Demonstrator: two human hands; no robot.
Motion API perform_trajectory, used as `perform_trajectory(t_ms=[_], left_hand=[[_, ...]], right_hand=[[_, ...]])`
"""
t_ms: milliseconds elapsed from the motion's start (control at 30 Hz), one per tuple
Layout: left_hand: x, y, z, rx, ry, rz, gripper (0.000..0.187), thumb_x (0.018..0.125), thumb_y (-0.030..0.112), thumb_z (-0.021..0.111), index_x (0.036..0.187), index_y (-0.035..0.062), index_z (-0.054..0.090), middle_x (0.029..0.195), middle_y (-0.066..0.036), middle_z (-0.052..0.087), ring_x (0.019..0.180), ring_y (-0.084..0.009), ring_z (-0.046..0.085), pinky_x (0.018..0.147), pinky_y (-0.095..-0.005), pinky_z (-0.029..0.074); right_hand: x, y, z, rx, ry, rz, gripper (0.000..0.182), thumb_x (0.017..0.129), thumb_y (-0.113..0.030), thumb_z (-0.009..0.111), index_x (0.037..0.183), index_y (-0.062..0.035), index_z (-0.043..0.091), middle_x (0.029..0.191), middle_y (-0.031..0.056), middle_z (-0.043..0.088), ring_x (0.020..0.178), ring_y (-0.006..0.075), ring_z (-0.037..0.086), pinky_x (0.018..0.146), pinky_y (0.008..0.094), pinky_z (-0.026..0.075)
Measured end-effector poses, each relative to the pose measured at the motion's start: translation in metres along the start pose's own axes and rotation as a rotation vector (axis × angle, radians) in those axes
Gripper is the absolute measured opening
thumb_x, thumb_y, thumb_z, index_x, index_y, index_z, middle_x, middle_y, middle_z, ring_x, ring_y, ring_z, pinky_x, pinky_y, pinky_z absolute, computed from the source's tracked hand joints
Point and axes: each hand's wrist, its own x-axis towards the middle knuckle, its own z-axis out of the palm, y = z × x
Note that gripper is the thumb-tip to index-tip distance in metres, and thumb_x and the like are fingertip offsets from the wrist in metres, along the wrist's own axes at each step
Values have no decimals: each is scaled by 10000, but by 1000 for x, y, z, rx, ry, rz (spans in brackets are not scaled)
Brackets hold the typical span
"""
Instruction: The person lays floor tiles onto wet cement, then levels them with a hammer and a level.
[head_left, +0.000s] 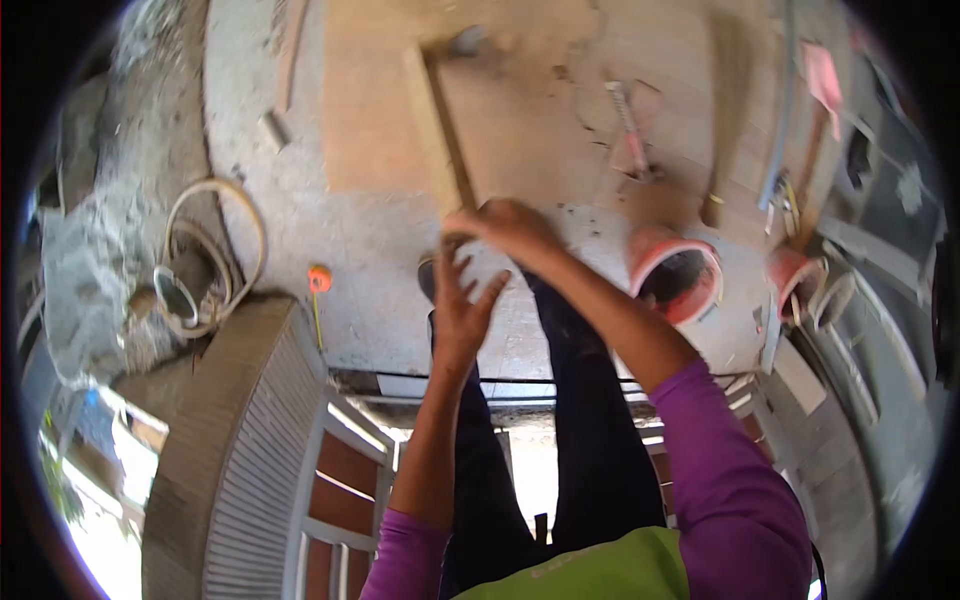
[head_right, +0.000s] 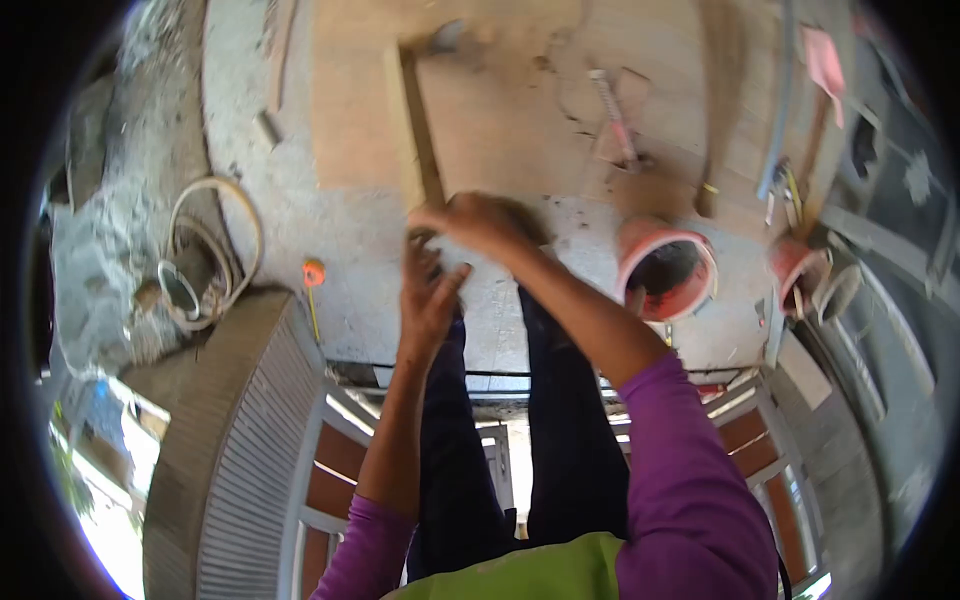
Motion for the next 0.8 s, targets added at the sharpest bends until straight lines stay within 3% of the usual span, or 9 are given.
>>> perform_trajectory(t_ms=[133, 200, 433, 533, 567, 633, 700, 733, 800], left_hand=[[1, -10, -14, 32, 38, 110, 462, 953, 104, 666, 1368, -7, 496, 1245, -110, 593, 1130, -211, 616, 927, -352, 529], [2, -8, -15, -185, 8, -102, 410, 978, 90, 625, 1344, -32, 488, 1180, -103, 614, 1117, -197, 619, 922, -349, 548], [21, -5, -1, -165, -1, -87, 411, 970, 113, 603, 1316, -66, 473, 1178, -173, 597, 1066, -231, 637, 947, -387, 573], [31, 3, -21, -377, 182, -268, 430, 950, 111, 642, 1314, -52, 480, 1182, -174, 616, 1033, -268, 657, 945, -396, 553], [37, 2, -28, -435, 160, -290, 417, 951, 124, 637, 1309, -38, 497, 1182, -172, 621, 1034, -269, 656, 942, -401, 551], [45, 4, -49, -535, 142, -324, 393, 952, 149, 627, 1299, -10, 531, 1182, -169, 633, 1036, -269, 653, 937, -412, 545], [46, 21, -43, -432, 123, -330, 422, 956, 154, 608, 1326, -29, 520, 1215, -172, 632, 1060, -277, 651, 964, -426, 521], [45, 28, -44, -372, 117, -339, 438, 958, 157, 599, 1340, -39, 514, 1232, -173, 632, 1072, -281, 650, 977, -433, 510], [42, 28, -47, -399, 89, -350, 450, 970, 175, 579, 1367, -25, 508, 1295, -176, 625, 1156, -297, 630, 1022, -470, 490]], right_hand=[[-12, 38, 32, 222, 7, -87, 747, 765, -684, 709, 855, 55, 756, 712, 204, 704, 713, 253, 704, 640, 386, 526], [-14, 48, 32, 160, -22, -160, 762, 782, -691, 695, 838, 67, 751, 712, 220, 702, 716, 293, 704, 656, 392, 530], [10, 85, -24, -41, -24, -217, 733, 834, -702, 664, 754, 24, 719, 637, 206, 634, 631, 291, 632, 615, 445, 496], [65, 202, -114, 45, 830, -560, 410, 967, -355, 618, 747, -12, 665, 673, 184, 642, 595, 310, 641, 574, 473, 500], [69, 251, -179, -657, 947, -630, 274, 965, -245, 594, 830, -17, 665, 708, 182, 637, 634, 310, 646, 596, 462, 503], [77, 358, -260, -490, 990, -143, 304, 972, -252, 560, 1067, 15, 668, 1010, 256, 668, 937, 416, 654, 807, 503, 527], [88, 453, -361, -573, 1118, 387, 652, 922, -514, 638, 1225, 62, 624, 1208, 310, 635, 1074, 462, 633, 920, 514, 521], [60, 432, -377, -225, 1151, 424, 792, 855, -586, 675, 1290, 69, 581, 1262, 323, 613, 1157, 460, 615, 967, 513, 510], [64, 458, -418, -416, 968, 543, 953, 765, -608, 724, 1394, 69, 491, 1308, 308, 605, 1259, 430, 574, 1031, 492, 479]])
